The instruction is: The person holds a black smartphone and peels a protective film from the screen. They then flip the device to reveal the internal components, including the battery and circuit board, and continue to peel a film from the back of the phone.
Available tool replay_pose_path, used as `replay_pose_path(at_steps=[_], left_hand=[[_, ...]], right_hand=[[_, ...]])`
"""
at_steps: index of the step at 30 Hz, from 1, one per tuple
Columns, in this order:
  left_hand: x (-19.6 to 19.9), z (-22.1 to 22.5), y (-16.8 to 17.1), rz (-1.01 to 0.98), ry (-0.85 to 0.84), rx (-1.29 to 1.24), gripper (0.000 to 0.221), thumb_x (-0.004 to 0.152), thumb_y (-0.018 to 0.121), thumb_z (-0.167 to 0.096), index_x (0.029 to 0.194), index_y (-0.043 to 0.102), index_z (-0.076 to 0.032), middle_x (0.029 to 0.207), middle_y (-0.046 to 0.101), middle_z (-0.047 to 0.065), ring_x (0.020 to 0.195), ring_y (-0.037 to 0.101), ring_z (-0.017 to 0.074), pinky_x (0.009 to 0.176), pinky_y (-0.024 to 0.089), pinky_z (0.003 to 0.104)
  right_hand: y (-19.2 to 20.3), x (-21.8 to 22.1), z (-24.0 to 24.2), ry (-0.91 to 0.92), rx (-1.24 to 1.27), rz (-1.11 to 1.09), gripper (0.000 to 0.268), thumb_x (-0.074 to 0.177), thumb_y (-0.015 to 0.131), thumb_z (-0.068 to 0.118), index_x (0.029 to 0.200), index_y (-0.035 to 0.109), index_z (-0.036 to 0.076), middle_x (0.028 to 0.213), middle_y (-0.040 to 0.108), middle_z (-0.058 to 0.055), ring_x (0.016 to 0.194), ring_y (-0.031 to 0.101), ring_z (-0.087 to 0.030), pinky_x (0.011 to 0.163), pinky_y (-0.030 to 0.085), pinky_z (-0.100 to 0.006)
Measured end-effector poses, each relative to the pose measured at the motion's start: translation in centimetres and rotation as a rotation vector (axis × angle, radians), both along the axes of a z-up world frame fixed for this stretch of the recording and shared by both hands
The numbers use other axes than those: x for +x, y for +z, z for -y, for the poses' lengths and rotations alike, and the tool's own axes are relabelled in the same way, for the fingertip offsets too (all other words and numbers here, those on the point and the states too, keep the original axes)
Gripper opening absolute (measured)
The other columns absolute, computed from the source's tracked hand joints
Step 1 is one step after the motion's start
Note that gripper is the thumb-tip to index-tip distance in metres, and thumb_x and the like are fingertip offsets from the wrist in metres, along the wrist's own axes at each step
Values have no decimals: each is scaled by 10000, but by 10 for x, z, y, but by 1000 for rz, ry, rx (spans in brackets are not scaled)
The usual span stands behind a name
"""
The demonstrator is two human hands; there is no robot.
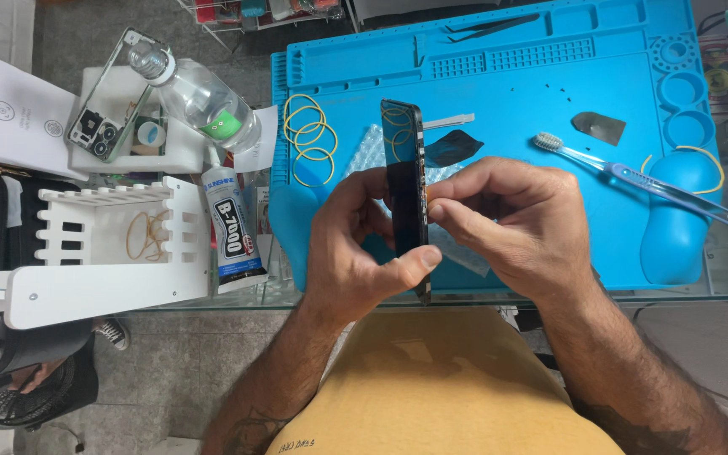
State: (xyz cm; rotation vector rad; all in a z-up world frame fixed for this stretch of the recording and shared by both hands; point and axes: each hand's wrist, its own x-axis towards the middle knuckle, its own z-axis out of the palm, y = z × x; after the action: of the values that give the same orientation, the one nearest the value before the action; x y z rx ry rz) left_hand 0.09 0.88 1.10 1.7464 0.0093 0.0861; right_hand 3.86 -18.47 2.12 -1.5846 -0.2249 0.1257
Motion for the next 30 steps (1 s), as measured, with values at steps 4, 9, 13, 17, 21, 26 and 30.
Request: replay_pose_path(at_steps=[4,9,13,17,21,26,30], left_hand=[[0,-1,0,-18,-20,-13,702,668,884,-331,1290,694,-67,1023,736,-11,740,621,79,643,588,232],[1,-1,0,-6,-36,-7,666,682,876,-334,1270,692,-82,1022,734,-15,738,631,78,643,600,233],[0,-1,-2,-4,-18,11,710,665,889,-330,1294,688,-70,1067,758,-1,733,635,85,637,595,233],[0,0,-1,-14,-3,-1,729,658,900,-310,1309,679,-70,1024,731,0,726,628,93,638,589,235],[0,0,-1,-34,6,9,741,646,898,-321,1315,690,-80,999,731,-9,731,638,85,644,594,233],[0,0,-1,-14,-6,8,700,662,896,-322,1287,690,-84,1012,709,-14,726,633,85,637,587,231],[0,0,-1,-16,4,22,699,652,896,-328,1271,688,-82,981,719,-8,717,624,88,627,583,237]], right_hand=[[3,-1,0,-1,-36,0,97,962,864,75,1015,816,9,987,853,-109,771,719,-89,648,595,-188],[0,-1,0,9,21,-21,110,966,855,70,1022,807,-12,992,850,-127,727,681,-85,628,578,-193],[0,-1,1,20,31,-15,131,970,845,104,1016,806,-13,984,840,-119,677,623,-94,599,538,-211],[1,0,1,20,-24,-2,130,990,830,139,1000,810,11,1008,853,-100,677,634,-90,588,550,-210],[1,0,2,24,-43,10,140,994,828,146,1028,815,11,965,833,-91,686,649,-96,592,557,-213],[-2,0,2,32,5,-5,148,998,820,146,1027,804,2,987,832,-102,689,636,-101,598,545,-215],[-2,0,2,44,16,-7,158,1001,812,155,1034,803,1,1012,837,-108,721,656,-105,604,556,-216]])
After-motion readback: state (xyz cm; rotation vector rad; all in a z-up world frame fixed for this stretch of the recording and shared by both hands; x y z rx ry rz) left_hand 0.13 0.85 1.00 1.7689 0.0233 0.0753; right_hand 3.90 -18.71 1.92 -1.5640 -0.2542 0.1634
